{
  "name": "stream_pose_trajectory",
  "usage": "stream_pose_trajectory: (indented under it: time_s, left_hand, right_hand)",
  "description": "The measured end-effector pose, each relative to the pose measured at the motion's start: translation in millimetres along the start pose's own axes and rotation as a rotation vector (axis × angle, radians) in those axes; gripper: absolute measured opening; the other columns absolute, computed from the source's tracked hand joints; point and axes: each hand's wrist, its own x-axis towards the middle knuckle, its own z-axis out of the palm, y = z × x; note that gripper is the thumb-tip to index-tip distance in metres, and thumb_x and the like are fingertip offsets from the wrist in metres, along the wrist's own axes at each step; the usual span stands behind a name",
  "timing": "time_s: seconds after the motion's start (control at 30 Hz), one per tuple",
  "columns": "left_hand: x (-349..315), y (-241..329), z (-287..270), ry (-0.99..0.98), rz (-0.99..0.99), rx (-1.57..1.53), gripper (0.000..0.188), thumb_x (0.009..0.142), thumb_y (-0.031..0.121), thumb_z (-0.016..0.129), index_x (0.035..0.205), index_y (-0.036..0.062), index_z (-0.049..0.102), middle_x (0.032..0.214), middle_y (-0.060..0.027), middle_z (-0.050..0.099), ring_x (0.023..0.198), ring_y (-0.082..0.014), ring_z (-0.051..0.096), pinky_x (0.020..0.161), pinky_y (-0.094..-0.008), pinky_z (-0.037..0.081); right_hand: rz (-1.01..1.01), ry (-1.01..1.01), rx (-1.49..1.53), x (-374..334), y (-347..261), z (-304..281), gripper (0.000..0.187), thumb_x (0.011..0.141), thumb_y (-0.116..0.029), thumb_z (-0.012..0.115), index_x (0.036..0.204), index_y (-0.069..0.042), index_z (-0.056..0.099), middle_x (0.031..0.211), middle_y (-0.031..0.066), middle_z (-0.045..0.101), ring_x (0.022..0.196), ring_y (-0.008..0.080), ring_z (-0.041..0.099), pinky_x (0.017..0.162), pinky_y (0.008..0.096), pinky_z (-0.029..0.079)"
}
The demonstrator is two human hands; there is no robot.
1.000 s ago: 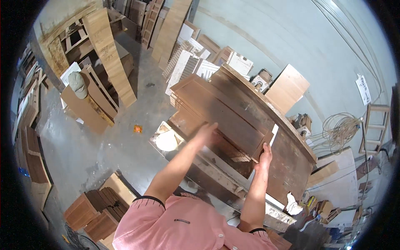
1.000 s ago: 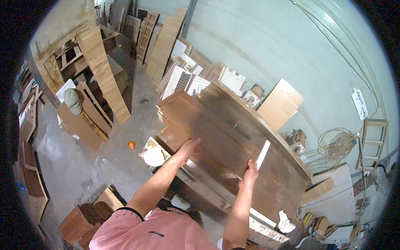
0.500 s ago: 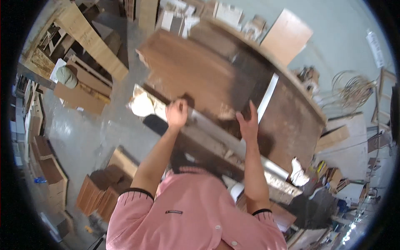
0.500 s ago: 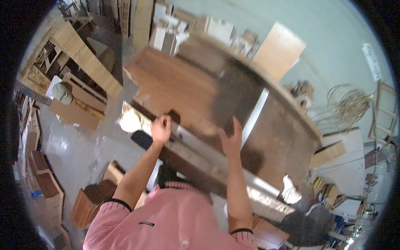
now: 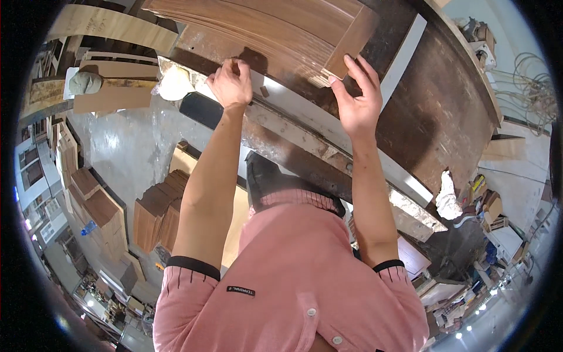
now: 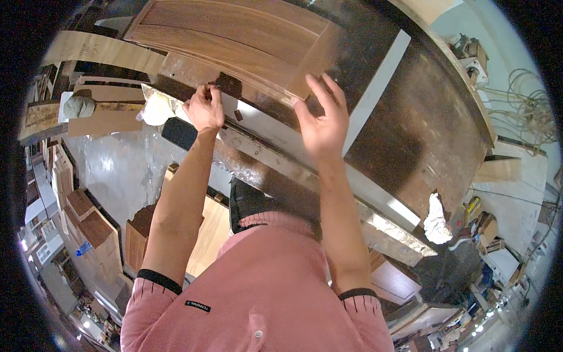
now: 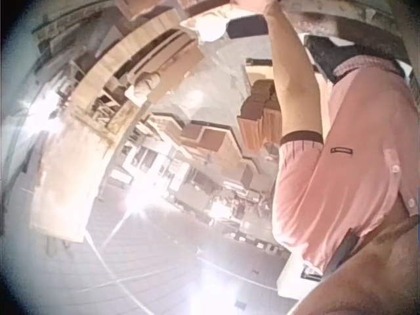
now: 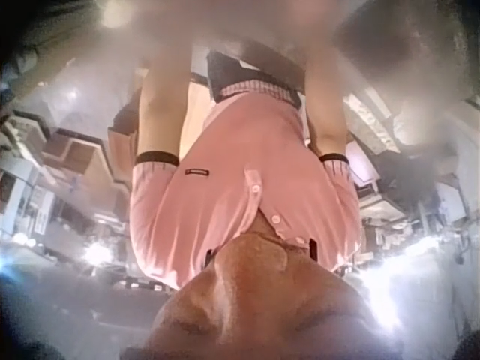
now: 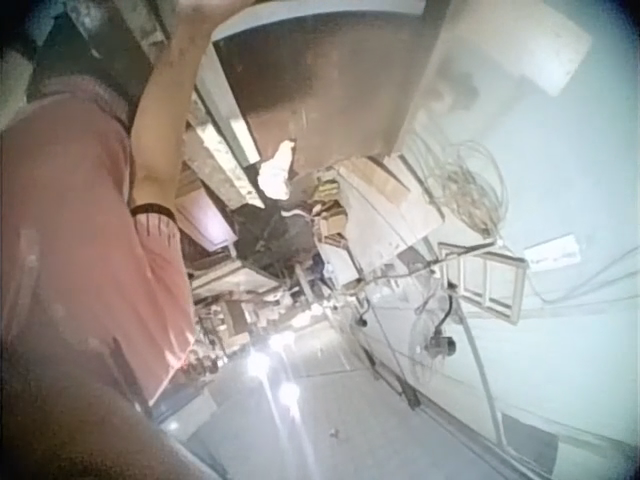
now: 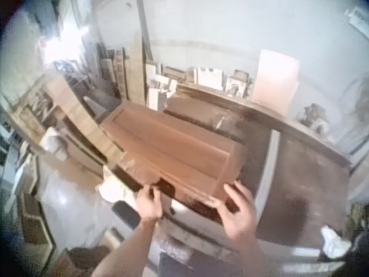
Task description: The person applies lacquer to wooden door panels using a white cloth and stacks them on a workbench.
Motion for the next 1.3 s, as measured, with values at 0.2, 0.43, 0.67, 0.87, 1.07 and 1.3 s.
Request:
stream_pose_trajectory:
  time_s: [0.2, 0.43, 0.67, 0.87, 1.07, 1.3]
  left_hand:
    - [0.3, -5.7, 0.0, -0.048, -0.022, 0.022, 0.034, 0.097, 0.039, 0.053, 0.097, 0.0101, 0.070, 0.089, -0.0125, 0.071, 0.091, -0.0331, 0.065, 0.099, -0.0424, 0.035]
    - [0.9, -2.9, 2.6, 0.076, 0.045, 0.036, 0.026, 0.094, 0.034, 0.057, 0.087, 0.0122, 0.068, 0.077, -0.0082, 0.068, 0.083, -0.0308, 0.064, 0.095, -0.0428, 0.038]
    - [-3.7, -12.8, 8.6, 0.052, 0.042, 0.044, 0.024, 0.095, 0.034, 0.057, 0.094, 0.0122, 0.068, 0.088, -0.0129, 0.070, 0.091, -0.0338, 0.064, 0.097, -0.0453, 0.039]
    - [-0.2, -2.3, 2.6, 0.032, 0.026, 0.082, 0.027, 0.095, 0.033, 0.057, 0.094, 0.0092, 0.069, 0.087, -0.0147, 0.070, 0.091, -0.0348, 0.064, 0.097, -0.0452, 0.038]
    - [2.0, -8.3, 6.2, 0.011, 0.011, 0.103, 0.029, 0.096, 0.035, 0.056, 0.092, 0.0097, 0.070, 0.087, -0.0138, 0.071, 0.090, -0.0348, 0.064, 0.095, -0.0446, 0.039]
    - [0.4, -4.9, 6.6, -0.051, -0.058, 0.071, 0.029, 0.094, 0.036, 0.058, 0.089, 0.0095, 0.071, 0.086, -0.0108, 0.072, 0.087, -0.0323, 0.065, 0.095, -0.0435, 0.039]
  right_hand:
    - [0.012, -0.011, -0.014, 2.7, 0.3, -2.5, 0.043, 0.082, -0.008, 0.082, 0.123, -0.004, 0.072, 0.137, 0.0197, 0.060, 0.125, 0.0292, 0.060, 0.106, 0.0368, 0.048]
    - [0.094, -0.029, -0.035, 4.1, -12.9, -9.3, 0.043, 0.083, -0.014, 0.081, 0.124, -0.005, 0.072, 0.139, 0.0195, 0.059, 0.128, 0.0305, 0.059, 0.107, 0.0387, 0.047]
    - [0.035, 0.070, -0.146, 7.0, -1.5, -11.0, 0.038, 0.079, -0.013, 0.082, 0.116, -0.008, 0.076, 0.130, 0.0159, 0.068, 0.115, 0.0296, 0.066, 0.101, 0.0430, 0.049]
    - [0.050, 0.061, -0.185, 8.3, -9.5, -24.5, 0.025, 0.082, -0.012, 0.079, 0.107, -0.009, 0.078, 0.119, 0.0091, 0.074, 0.114, 0.0268, 0.067, 0.105, 0.0420, 0.046]
    - [-0.115, 0.005, -0.364, 22.2, -14.6, -26.5, 0.042, 0.081, -0.033, 0.082, 0.118, -0.016, 0.072, 0.152, 0.0104, 0.049, 0.142, 0.0374, 0.041, 0.113, 0.0581, 0.033]
    - [-0.169, -0.184, -0.509, 39.3, -14.9, -10.6, 0.060, 0.078, -0.030, 0.082, 0.133, -0.014, 0.063, 0.151, 0.0043, 0.047, 0.146, 0.0387, 0.030, 0.112, 0.0586, 0.035]
